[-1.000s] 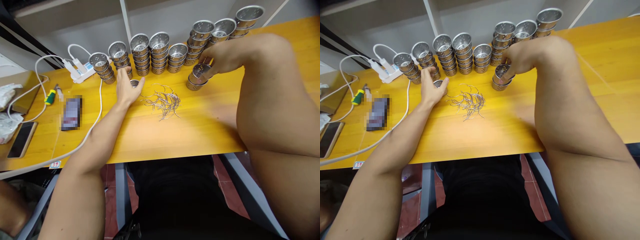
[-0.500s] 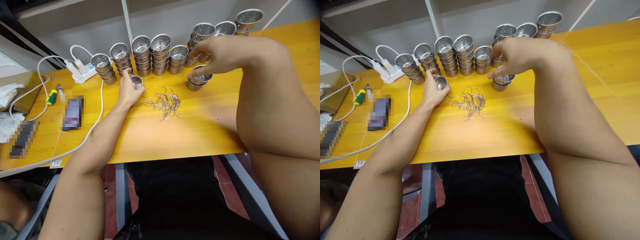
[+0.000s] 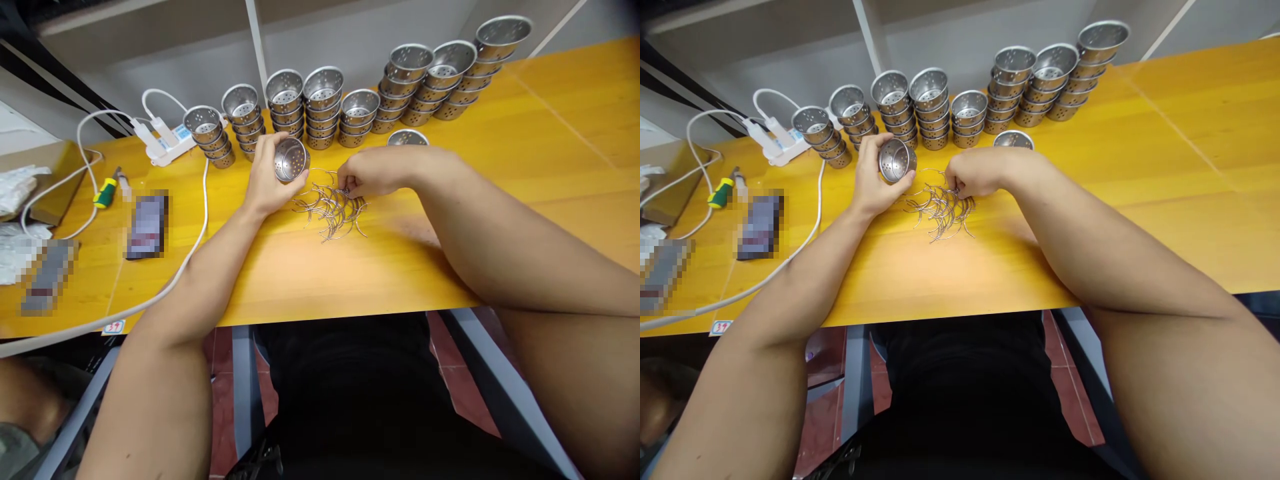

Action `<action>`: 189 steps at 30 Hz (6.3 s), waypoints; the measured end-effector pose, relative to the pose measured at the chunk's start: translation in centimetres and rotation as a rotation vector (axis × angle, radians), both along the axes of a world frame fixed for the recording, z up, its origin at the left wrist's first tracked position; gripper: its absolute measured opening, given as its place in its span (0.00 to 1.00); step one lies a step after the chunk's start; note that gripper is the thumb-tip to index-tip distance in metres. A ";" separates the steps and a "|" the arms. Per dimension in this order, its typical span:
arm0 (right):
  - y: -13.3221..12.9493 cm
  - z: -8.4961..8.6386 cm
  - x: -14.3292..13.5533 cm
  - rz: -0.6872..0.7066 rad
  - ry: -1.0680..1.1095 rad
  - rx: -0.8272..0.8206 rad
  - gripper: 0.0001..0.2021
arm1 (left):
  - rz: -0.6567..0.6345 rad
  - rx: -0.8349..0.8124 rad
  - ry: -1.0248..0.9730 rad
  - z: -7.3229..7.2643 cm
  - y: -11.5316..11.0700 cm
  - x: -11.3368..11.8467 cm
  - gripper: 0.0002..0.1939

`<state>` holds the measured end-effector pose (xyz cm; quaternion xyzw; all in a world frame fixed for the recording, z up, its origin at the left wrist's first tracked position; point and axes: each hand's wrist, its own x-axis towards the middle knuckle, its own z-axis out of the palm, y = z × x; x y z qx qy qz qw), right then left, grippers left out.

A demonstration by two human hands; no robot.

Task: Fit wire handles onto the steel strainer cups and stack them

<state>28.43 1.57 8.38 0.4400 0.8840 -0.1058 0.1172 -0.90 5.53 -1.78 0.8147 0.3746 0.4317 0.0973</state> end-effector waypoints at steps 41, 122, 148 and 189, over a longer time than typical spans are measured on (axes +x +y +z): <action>-2.8 4.3 -0.2 -0.211 0.957 -0.112 0.20 | 0.017 -0.067 -0.116 -0.1 -0.8 1.1 0.51; 0.3 -3.2 -3.2 -0.149 1.201 0.218 0.22 | -0.138 0.037 -0.186 -2.4 1.2 0.8 0.48; -1.9 -3.0 -4.8 -0.287 1.029 0.332 0.17 | -0.206 0.001 -0.135 -1.9 -0.9 2.6 0.53; -1.7 -2.1 -4.1 -0.201 1.257 -0.020 0.31 | -0.293 -0.059 -0.194 -3.2 0.6 1.9 0.48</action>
